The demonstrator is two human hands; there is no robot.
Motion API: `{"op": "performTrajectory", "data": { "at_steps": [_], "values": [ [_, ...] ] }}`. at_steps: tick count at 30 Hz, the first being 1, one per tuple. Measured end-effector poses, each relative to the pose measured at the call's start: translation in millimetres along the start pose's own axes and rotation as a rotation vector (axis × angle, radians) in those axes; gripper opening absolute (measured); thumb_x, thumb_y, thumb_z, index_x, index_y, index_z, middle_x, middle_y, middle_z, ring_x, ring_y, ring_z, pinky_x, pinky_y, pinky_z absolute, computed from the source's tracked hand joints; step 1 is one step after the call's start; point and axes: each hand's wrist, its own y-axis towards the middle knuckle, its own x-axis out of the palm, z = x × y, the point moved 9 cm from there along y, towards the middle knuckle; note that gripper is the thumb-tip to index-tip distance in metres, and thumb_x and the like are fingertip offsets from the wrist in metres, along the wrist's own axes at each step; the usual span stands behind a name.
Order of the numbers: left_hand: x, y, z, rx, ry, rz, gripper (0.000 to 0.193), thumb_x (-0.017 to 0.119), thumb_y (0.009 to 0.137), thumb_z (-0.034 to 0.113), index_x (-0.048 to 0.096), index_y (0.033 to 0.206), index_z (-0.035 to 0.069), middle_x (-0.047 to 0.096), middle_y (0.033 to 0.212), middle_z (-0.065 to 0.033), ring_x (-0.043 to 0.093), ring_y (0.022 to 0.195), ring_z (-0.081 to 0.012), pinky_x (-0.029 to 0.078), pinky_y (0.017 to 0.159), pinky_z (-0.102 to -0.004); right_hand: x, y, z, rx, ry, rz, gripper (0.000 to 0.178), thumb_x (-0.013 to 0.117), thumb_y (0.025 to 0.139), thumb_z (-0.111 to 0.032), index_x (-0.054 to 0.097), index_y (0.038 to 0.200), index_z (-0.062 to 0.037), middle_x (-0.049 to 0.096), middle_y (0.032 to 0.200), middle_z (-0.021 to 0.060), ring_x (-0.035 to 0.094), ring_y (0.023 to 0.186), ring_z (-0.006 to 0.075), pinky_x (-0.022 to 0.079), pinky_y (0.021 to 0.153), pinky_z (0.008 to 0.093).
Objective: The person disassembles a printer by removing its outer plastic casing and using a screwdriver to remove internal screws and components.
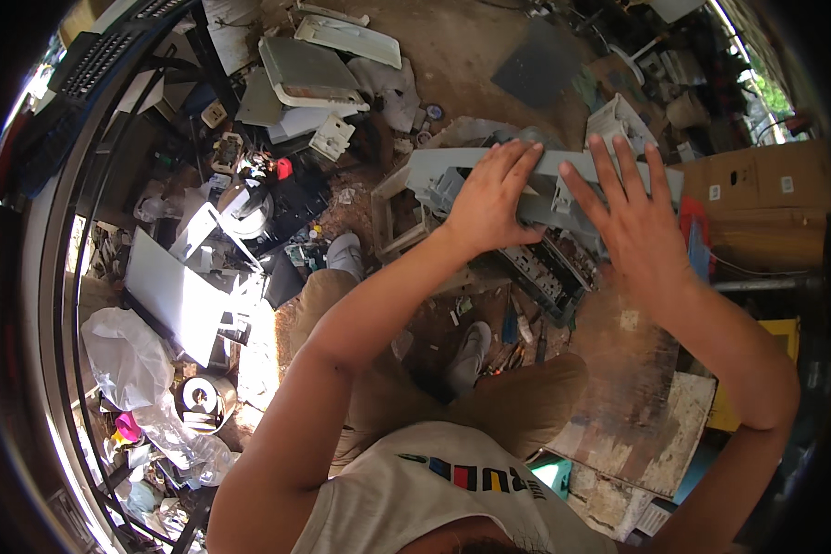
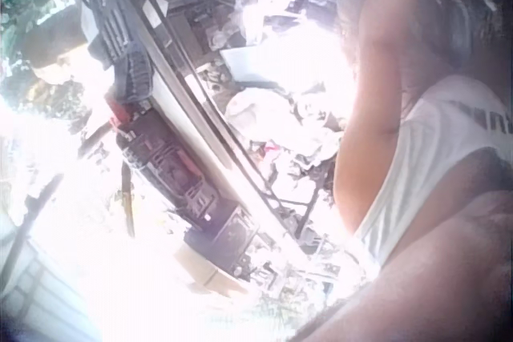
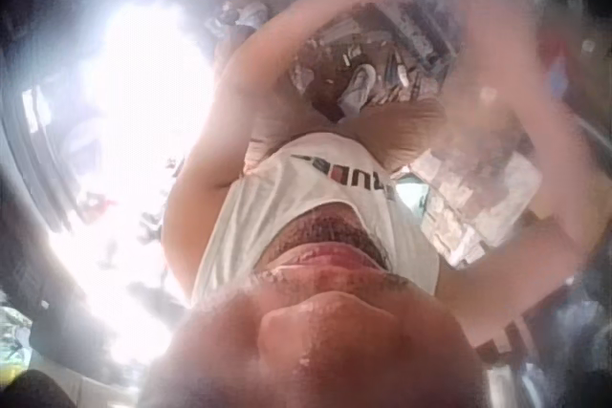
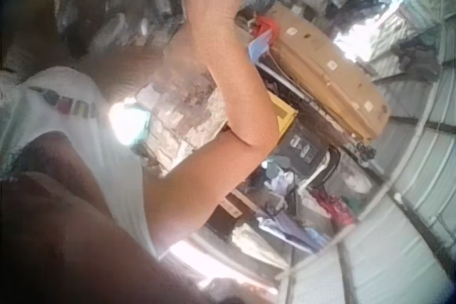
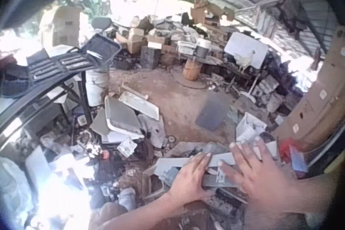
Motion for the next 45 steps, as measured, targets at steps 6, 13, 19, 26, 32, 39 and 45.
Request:
{"op": "performTrajectory", "data": {
  "at_steps": [6,13,19,26,32,39,45],
  "values": [
    [14,-2,-1,0.020,-0.032,-0.042,0.109,0.088,0.055,0.029,0.036,0.148,0.004,0.044,0.144,-0.0212,0.045,0.134,-0.0399,0.034,0.115,-0.0536,25,-8,5,0.049,0.131,-0.084,0.133,0.089,0.055,-0.044,0.012,0.159,-0.0125,0.025,0.157,0.0212,0.028,0.145,0.0381,0.022,0.119,0.0540],
    [17,-20,-45,-0.219,0.271,-0.209,0.121,0.090,0.061,0.031,0.018,0.156,0.008,0.030,0.153,-0.0255,0.033,0.141,-0.0473,0.029,0.115,-0.0603,12,8,2,0.038,0.081,-0.142,0.129,0.088,0.056,-0.042,0.016,0.157,-0.0072,0.036,0.148,0.0212,0.035,0.139,0.0364,0.024,0.117,0.0512],
    [6,-15,-68,-0.355,0.429,-0.245,0.130,0.091,0.061,0.047,0.014,0.157,0.007,0.030,0.154,-0.0267,0.031,0.144,-0.0438,0.028,0.117,-0.0588,1,44,22,-0.045,0.027,-0.109,0.110,0.084,0.066,-0.048,0.031,0.152,-0.0052,0.049,0.138,0.0185,0.049,0.127,0.0313,0.039,0.107,0.0471],
    [-13,-77,-208,-0.789,0.270,-0.648,0.136,0.094,0.050,0.054,0.025,0.154,0.001,0.043,0.148,-0.0278,0.043,0.137,-0.0453,0.038,0.114,-0.0463,17,45,52,-0.049,0.242,0.093,0.129,0.086,0.042,-0.029,0.028,0.154,-0.0054,0.048,0.139,0.0227,0.045,0.131,0.0365,0.035,0.110,0.0461],
    [-46,11,-60,-0.093,-0.026,-0.097,0.120,0.095,0.054,0.042,0.036,0.148,0.000,0.048,0.146,-0.0225,0.048,0.135,-0.0342,0.040,0.112,-0.0422,-79,62,-3,-0.293,-0.065,0.275,0.070,0.079,0.071,-0.022,0.051,0.133,-0.0061,0.056,0.131,0.0149,0.052,0.125,0.0310,0.040,0.108,0.0429],
    [-48,-2,-104,-0.105,-0.157,0.092,0.072,0.086,0.061,0.025,0.058,0.123,0.002,0.064,0.120,-0.0170,0.063,0.108,-0.0304,0.051,0.091,-0.0402,-139,25,-24,-0.349,0.078,1.608,0.030,0.071,0.079,-0.015,0.072,0.107,-0.0055,0.069,0.113,0.0072,0.061,0.114,0.0238,0.047,0.106,0.0421],
    [-93,-14,-149,-0.291,0.045,0.083,0.050,0.079,0.065,0.021,0.063,0.107,0.000,0.068,0.095,-0.0166,0.066,0.088,-0.0282,0.053,0.083,-0.0381,82,63,-27,0.428,0.909,0.860,0.063,0.062,0.096,-0.039,0.043,0.147,-0.0079,0.044,0.151,0.0181,0.042,0.138,0.0379,0.032,0.115,0.0503]
  ]
}}
